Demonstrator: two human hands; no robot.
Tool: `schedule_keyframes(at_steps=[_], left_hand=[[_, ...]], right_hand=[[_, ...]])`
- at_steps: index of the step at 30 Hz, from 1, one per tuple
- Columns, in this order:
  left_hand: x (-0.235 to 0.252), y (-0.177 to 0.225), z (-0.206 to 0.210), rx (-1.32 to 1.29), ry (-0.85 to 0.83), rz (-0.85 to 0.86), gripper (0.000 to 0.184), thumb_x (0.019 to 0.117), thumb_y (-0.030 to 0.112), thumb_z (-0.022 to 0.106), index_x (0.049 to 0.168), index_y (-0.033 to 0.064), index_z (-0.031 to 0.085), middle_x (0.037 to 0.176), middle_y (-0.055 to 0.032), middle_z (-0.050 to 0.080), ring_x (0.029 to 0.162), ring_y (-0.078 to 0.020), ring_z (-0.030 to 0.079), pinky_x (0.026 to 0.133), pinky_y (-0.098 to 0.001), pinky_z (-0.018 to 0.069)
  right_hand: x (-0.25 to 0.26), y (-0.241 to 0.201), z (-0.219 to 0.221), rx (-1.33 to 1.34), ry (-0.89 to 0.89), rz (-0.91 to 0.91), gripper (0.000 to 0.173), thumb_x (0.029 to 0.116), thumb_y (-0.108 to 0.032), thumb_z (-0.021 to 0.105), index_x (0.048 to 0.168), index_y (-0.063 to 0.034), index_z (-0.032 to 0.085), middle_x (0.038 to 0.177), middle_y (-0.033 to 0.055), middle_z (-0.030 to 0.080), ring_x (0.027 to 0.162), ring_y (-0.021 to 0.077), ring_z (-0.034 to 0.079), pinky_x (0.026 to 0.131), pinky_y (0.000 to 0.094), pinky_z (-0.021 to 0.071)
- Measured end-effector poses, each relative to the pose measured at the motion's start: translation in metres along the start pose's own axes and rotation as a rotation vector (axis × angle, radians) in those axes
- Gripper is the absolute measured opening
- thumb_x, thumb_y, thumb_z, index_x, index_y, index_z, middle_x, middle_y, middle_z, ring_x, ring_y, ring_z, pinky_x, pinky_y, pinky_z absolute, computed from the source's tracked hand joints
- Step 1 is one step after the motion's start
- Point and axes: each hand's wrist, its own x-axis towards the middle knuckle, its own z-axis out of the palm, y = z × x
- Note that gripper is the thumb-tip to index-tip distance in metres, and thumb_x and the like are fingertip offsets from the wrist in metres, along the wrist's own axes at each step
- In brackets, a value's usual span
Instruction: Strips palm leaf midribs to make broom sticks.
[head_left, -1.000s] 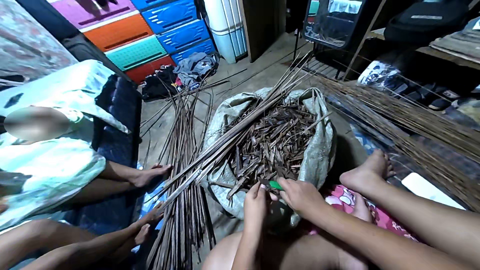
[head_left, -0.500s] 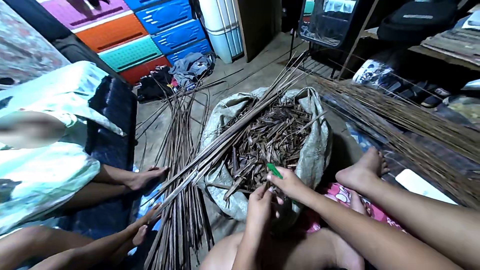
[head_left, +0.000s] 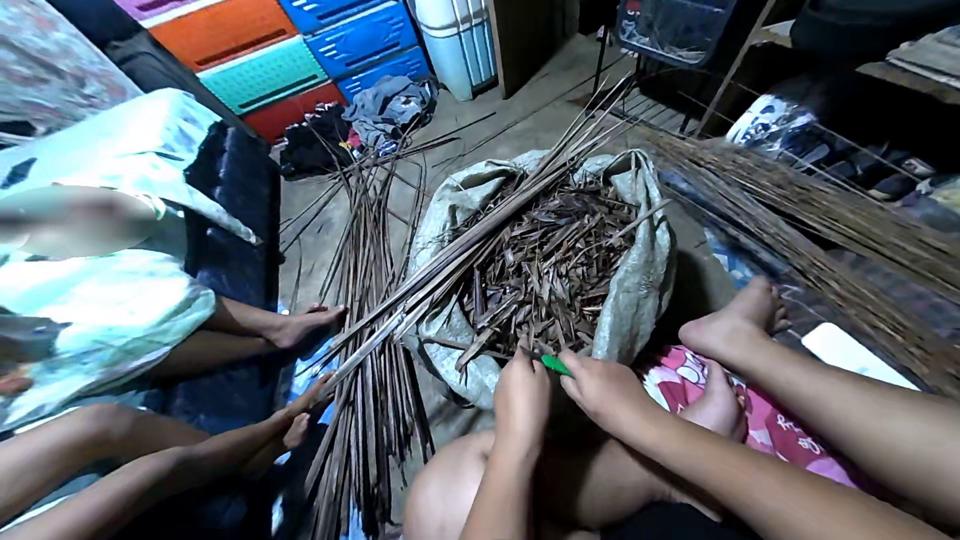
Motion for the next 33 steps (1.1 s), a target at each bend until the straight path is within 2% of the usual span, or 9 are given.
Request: schedule_keyframes(at_steps=[3,6,10,12,16,19,23,30,33], left_hand=[[-0.001,0.002,0.001,0.014,0.022,0.012,0.041,0.1123,0.026,0.036,0.142,0.0069,0.057,0.11,-0.0211,0.07,0.104,-0.0368,0.069,0.091,-0.0574,0.0524],[0.002,-0.003,0.005,-0.019,-0.006,0.041,0.046,0.1133,0.029,0.036,0.153,0.0116,0.049,0.123,-0.0197,0.07,0.111,-0.0354,0.069,0.099,-0.0562,0.0512],[0.005,-0.008,0.007,-0.077,0.01,0.06,0.045,0.1133,0.029,0.036,0.153,0.0132,0.049,0.11,-0.0179,0.072,0.098,-0.0323,0.07,0.092,-0.0535,0.0536],[0.007,-0.009,0.006,-0.104,0.016,0.066,0.045,0.1133,0.029,0.036,0.152,0.0118,0.05,0.106,-0.0171,0.072,0.093,-0.0305,0.07,0.089,-0.0515,0.0541],[0.007,-0.006,0.003,-0.139,0.009,0.083,0.044,0.1132,0.028,0.036,0.147,0.0074,0.055,0.112,-0.0192,0.072,0.1,-0.0319,0.07,0.093,-0.0526,0.0532],[0.005,-0.007,0.002,-0.239,0.018,0.089,0.034,0.1109,0.019,0.038,0.119,0.0027,0.066,0.087,-0.0114,0.067,0.076,-0.0221,0.064,0.073,-0.0431,0.0521],[0.006,-0.014,0.004,-0.617,-0.04,0.144,0.035,0.1125,0.017,0.037,0.123,-0.0027,0.064,0.069,-0.0018,0.066,0.045,-0.0042,0.048,0.043,-0.0205,0.0391],[0.003,-0.011,0.002,-0.83,-0.144,0.184,0.037,0.1121,0.013,0.035,0.128,-0.0054,0.062,0.062,-0.0027,0.063,0.039,-0.0018,0.04,0.037,-0.0179,0.0319],[0.002,-0.012,0.003,-0.819,-0.156,0.184,0.036,0.1119,0.013,0.035,0.126,-0.0053,0.063,0.061,-0.0023,0.063,0.038,-0.0007,0.04,0.037,-0.017,0.031]], right_hand=[[0.012,-0.004,-0.004,-0.074,0.043,0.047,0.036,0.1117,-0.026,0.041,0.135,-0.0014,0.055,0.12,0.025,0.068,0.114,0.0426,0.068,0.093,0.0576,0.0539],[0.039,0.0,-0.011,-0.082,0.068,0.16,0.038,0.1121,-0.024,0.039,0.14,-0.0014,0.052,0.125,0.0256,0.067,0.118,0.0435,0.066,0.095,0.0588,0.053],[0.057,0.013,-0.035,-0.011,0.145,0.293,0.038,0.1122,-0.025,0.036,0.138,-0.0019,0.053,0.126,0.0247,0.067,0.12,0.0425,0.066,0.095,0.0608,0.0517],[0.048,0.014,-0.041,0.027,0.13,0.231,0.038,0.1115,-0.027,0.038,0.133,-0.0015,0.055,0.122,0.025,0.068,0.117,0.0424,0.066,0.094,0.0607,0.0512],[0.018,0.006,-0.026,0.087,0.039,0.046,0.036,0.1107,-0.03,0.042,0.127,-0.0026,0.059,0.112,0.0236,0.069,0.108,0.0415,0.068,0.091,0.0607,0.052],[0.007,0.003,-0.013,0.072,0.037,-0.012,0.034,0.1098,-0.027,0.043,0.124,-0.0016,0.06,0.109,0.0236,0.069,0.105,0.0416,0.069,0.088,0.0596,0.0528],[0.011,0.011,-0.004,0.109,0.137,-0.034,0.033,0.1091,-0.026,0.044,0.124,-0.0007,0.06,0.106,0.0231,0.07,0.102,0.0413,0.07,0.085,0.0587,0.0536],[0.041,0.03,-0.024,0.022,0.22,0.095,0.035,0.1097,-0.027,0.043,0.126,-0.0012,0.059,0.111,0.0246,0.07,0.107,0.0432,0.069,0.087,0.0607,0.0534],[0.054,0.04,-0.043,0.185,0.261,0.156,0.038,0.1115,-0.031,0.041,0.129,-0.0026,0.059,0.112,0.0244,0.069,0.107,0.0416,0.068,0.09,0.0611,0.0516]])
